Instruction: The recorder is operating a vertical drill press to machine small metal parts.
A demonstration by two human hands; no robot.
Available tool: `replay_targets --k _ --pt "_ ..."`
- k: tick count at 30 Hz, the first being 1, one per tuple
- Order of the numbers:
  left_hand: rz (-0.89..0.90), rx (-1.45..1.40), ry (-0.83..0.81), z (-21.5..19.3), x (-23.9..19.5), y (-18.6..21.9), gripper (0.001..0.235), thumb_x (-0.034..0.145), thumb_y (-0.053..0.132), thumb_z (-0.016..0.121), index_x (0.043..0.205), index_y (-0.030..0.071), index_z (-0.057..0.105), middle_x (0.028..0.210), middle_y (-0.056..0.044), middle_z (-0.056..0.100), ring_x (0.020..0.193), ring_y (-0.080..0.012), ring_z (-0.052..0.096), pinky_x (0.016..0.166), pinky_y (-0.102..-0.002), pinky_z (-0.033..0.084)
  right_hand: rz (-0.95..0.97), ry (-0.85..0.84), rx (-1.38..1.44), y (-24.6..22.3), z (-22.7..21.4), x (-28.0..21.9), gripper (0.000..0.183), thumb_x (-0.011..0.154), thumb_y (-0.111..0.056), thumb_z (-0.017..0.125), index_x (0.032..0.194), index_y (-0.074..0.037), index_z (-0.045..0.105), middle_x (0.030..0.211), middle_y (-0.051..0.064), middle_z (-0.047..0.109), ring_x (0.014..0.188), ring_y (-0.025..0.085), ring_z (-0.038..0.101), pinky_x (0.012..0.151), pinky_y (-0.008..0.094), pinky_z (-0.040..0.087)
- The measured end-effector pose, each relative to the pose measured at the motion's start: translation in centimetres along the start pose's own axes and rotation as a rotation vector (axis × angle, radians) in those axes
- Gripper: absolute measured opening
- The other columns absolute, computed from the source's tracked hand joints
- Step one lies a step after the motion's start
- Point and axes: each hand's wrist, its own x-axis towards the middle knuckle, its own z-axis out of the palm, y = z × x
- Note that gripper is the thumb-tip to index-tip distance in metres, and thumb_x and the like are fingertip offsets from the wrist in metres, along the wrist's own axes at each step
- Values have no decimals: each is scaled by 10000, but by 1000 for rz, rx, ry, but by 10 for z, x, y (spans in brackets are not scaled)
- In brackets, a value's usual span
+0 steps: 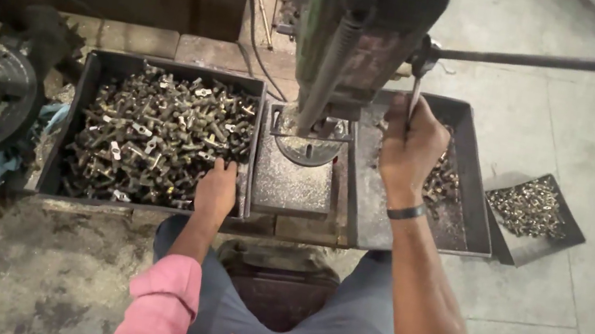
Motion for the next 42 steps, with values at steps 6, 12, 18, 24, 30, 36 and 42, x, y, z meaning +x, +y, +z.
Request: replay_targets --k 6,12,18,24,30,36,42 --pt "-81 -36 -110 8 0 -5 305 905 83 621 1210 80 611 1129 -186 644 1014 -383 688 803 -489 591 -30 38 106 10 11 -1 286 1086 -182 630 858 -12 663 595 74 552 539 121 489 510 326 382" --pt "-166 -165 -196 -27 -3 5 586 774 204 808 1296 70 577 1227 -204 614 1061 -422 664 852 -514 569 -126 109 113 6 17 2 281 1075 -158 624 844 -8 676 586 67 531 506 124 474 494 330 328" --pt "-177 -217 -170 -27 -3 4 445 809 190 756 1216 72 620 1238 -216 599 1014 -466 667 855 -546 557 -162 155 102 20 30 5 287 1075 -141 636 824 -2 629 627 78 525 539 150 473 523 340 339" --pt "-185 -321 -110 -26 -1 2 454 802 166 732 1245 115 646 1249 -227 579 1011 -481 650 852 -559 543 -214 200 119 32 44 11 231 1065 -118 624 868 3 620 674 92 559 564 158 501 538 341 363" --pt "-96 -667 118 22 5 -28 350 865 113 647 1207 111 724 1063 -190 696 926 -360 702 838 -446 574 -193 291 138 85 81 28 313 1058 -110 601 785 -2 491 639 120 464 536 204 430 541 366 340" --pt "-463 -1560 29 -19 -16 -15 470 876 11 461 1278 65 699 1129 -43 701 852 -132 645 739 -298 570 -236 146 400 157 127 55 155 1039 -104 590 952 17 635 817 97 643 727 233 581 638 403 464" --pt "-381 -1781 -45 -91 -26 29 412 957 15 541 1369 12 539 1140 -117 695 975 -207 718 842 -338 619 365 149 536 32 22 -67 124 997 -136 610 970 -72 713 681 -33 621 476 19 455 385 221 314"
